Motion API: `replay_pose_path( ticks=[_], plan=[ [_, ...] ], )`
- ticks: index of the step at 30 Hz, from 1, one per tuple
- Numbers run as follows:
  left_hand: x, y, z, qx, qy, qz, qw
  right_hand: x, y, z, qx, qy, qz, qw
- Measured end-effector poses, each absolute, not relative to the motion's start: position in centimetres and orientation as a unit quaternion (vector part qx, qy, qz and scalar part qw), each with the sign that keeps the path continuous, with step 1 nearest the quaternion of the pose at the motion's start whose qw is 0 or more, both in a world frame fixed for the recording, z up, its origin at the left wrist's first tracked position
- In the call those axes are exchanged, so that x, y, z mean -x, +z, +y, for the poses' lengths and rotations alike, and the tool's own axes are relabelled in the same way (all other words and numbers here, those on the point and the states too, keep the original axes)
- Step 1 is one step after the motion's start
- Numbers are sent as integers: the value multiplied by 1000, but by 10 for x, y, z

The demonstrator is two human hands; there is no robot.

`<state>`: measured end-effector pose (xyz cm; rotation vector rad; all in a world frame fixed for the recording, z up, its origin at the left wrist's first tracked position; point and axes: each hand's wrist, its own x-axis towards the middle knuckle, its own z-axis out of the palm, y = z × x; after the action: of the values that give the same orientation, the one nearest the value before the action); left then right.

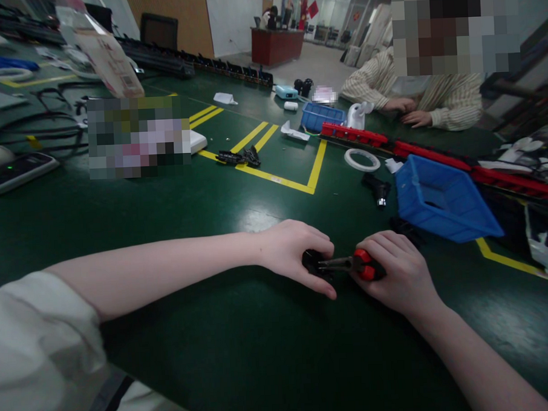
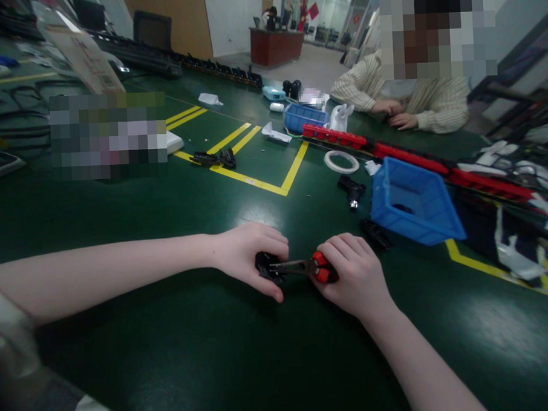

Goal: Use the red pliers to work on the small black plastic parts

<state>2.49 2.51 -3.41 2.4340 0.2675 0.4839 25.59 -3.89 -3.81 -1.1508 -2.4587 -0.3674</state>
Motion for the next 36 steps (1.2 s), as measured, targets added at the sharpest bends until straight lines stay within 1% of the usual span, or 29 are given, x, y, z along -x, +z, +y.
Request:
replay_pose_path(
  ticks=[5, 10, 13, 17, 24, 36],
  plan=[
    [-24, -35, 25, -925, 182, 95, 321, -256, -37, -39, 413, -146, -881, 179],
    [-21, -31, 29, -943, 170, 92, 271, -261, -35, -37, 436, -174, -870, 151],
    [-19, -30, 32, -940, 170, 108, 276, -265, -36, -35, 465, -169, -857, 143],
    [-19, -33, 34, -927, 188, 147, 291, -268, -38, -34, 494, -150, -844, 143],
    [-22, -35, 34, -934, 209, 184, 225, -267, -39, -34, 513, -148, -834, 141],
    [-22, -35, 33, -931, 208, 200, 223, -264, -38, -35, 532, -99, -826, 157]
  ],
)
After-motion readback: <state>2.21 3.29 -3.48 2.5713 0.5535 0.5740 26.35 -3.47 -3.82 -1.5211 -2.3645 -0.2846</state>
